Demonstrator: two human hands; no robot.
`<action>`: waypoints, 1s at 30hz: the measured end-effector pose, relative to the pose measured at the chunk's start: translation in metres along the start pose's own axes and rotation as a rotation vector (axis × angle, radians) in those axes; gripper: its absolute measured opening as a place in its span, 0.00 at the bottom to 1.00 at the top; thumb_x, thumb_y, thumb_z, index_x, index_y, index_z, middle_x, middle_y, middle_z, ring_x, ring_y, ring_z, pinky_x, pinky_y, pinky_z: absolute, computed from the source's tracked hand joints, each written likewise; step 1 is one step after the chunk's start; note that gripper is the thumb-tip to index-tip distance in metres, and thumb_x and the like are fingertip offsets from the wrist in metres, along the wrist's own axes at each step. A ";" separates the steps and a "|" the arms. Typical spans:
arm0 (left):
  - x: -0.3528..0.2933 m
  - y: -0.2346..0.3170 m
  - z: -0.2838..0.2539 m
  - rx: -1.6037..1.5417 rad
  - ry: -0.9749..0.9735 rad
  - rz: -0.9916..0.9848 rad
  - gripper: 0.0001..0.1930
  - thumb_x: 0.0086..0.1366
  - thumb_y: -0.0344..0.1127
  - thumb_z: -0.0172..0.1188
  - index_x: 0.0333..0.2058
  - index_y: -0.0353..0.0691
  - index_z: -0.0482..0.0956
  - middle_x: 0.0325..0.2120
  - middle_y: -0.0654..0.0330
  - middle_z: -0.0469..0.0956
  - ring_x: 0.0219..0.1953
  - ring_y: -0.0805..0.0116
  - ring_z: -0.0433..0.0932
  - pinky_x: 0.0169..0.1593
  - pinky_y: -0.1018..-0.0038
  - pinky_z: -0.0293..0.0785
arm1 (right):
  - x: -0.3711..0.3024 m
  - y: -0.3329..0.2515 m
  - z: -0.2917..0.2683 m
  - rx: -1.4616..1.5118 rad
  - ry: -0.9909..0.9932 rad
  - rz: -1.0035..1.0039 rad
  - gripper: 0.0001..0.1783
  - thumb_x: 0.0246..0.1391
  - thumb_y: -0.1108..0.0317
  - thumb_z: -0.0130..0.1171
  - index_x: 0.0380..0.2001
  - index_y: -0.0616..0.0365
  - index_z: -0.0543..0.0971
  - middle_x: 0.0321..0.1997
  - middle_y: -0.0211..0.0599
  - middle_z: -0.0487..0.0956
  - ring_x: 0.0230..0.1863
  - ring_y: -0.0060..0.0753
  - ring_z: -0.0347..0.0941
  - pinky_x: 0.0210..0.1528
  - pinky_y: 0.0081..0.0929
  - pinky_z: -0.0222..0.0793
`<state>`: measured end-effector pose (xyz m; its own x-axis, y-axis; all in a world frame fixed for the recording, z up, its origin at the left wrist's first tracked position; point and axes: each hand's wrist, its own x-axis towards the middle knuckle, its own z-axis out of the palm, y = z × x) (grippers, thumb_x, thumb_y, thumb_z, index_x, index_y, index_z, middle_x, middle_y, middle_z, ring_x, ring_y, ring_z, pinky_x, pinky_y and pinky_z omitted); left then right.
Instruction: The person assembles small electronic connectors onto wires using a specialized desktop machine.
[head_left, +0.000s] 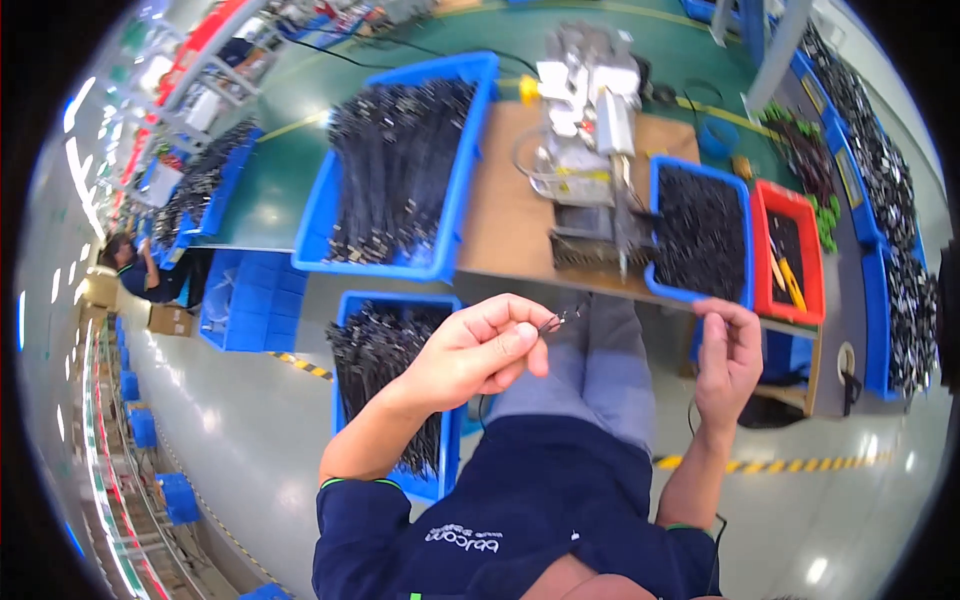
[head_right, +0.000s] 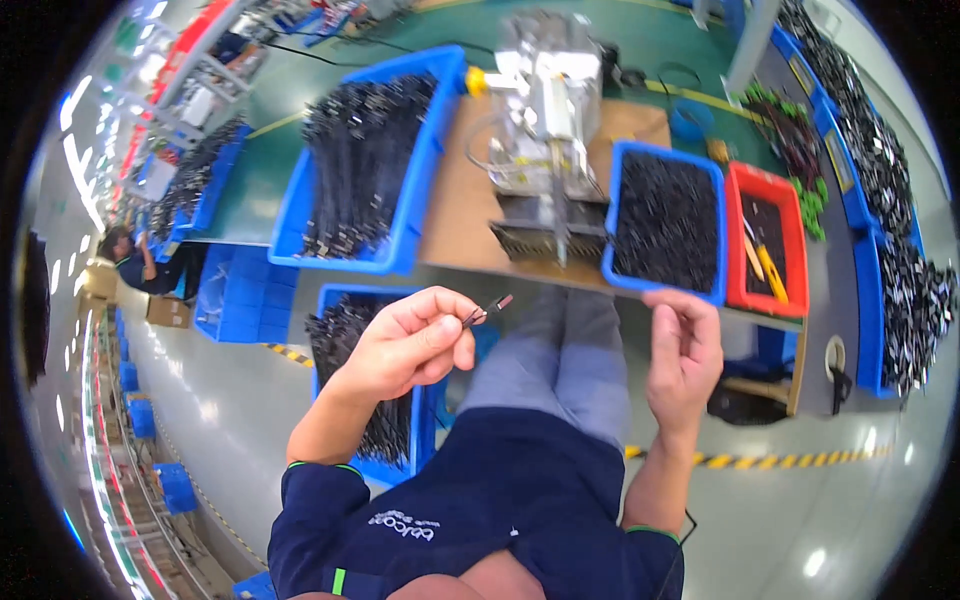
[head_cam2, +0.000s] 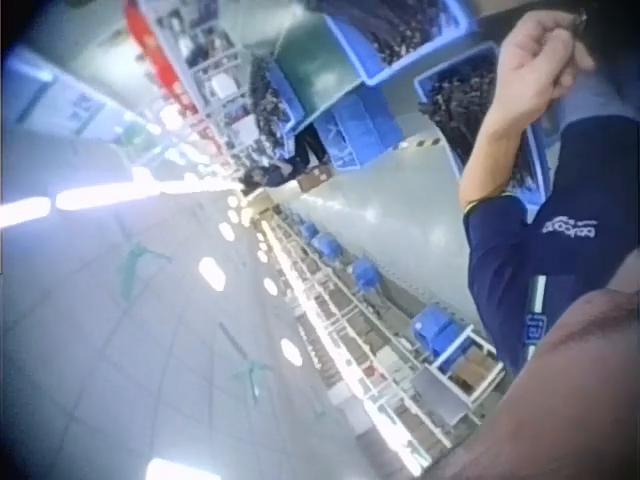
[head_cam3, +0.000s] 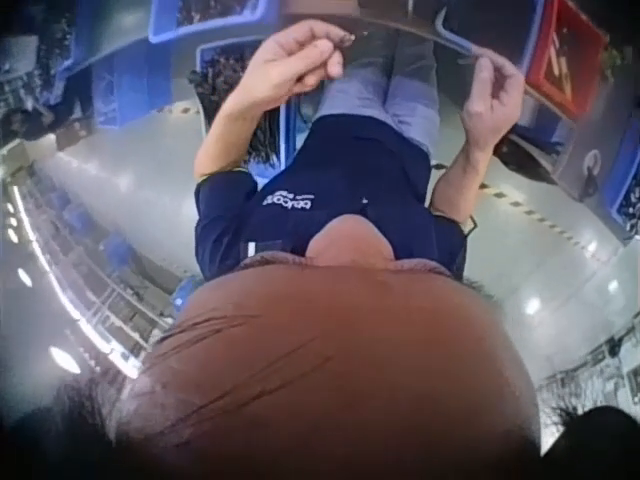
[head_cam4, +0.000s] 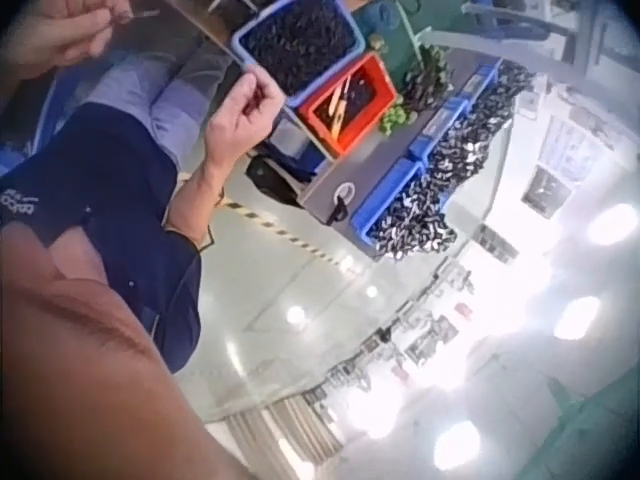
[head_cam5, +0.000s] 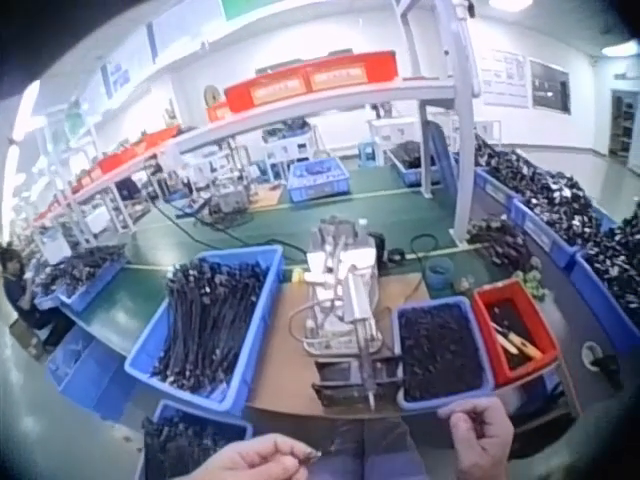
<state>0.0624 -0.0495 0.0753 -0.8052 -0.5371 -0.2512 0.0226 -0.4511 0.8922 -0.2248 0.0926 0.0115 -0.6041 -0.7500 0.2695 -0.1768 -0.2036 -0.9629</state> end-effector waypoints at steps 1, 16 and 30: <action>0.002 -0.011 0.006 0.079 0.014 -0.022 0.14 0.82 0.37 0.55 0.59 0.36 0.77 0.36 0.60 0.85 0.24 0.84 0.69 0.25 0.83 0.64 | -0.008 -0.004 0.002 0.084 0.004 0.055 0.06 0.73 0.77 0.55 0.49 0.63 0.78 0.51 0.35 0.84 0.47 0.15 0.76 0.51 0.16 0.71; 0.035 -0.098 0.051 0.183 0.033 0.036 0.08 0.79 0.34 0.60 0.44 0.34 0.79 0.33 0.62 0.86 0.37 0.78 0.84 0.42 0.78 0.79 | -0.056 0.008 0.018 0.531 -0.232 0.390 0.08 0.71 0.77 0.60 0.50 0.67 0.78 0.48 0.42 0.85 0.50 0.23 0.81 0.54 0.23 0.77; 0.049 -0.102 0.045 0.219 0.009 -0.016 0.07 0.80 0.32 0.59 0.46 0.34 0.78 0.35 0.62 0.84 0.39 0.78 0.81 0.44 0.79 0.77 | -0.047 0.020 0.016 0.269 -0.344 0.299 0.11 0.69 0.77 0.61 0.53 0.68 0.79 0.50 0.39 0.84 0.44 0.17 0.79 0.45 0.16 0.74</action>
<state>-0.0061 0.0019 -0.0111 -0.7991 -0.5380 -0.2682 -0.1199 -0.2946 0.9481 -0.1877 0.1139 -0.0202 -0.2994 -0.9541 0.0071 0.1971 -0.0692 -0.9779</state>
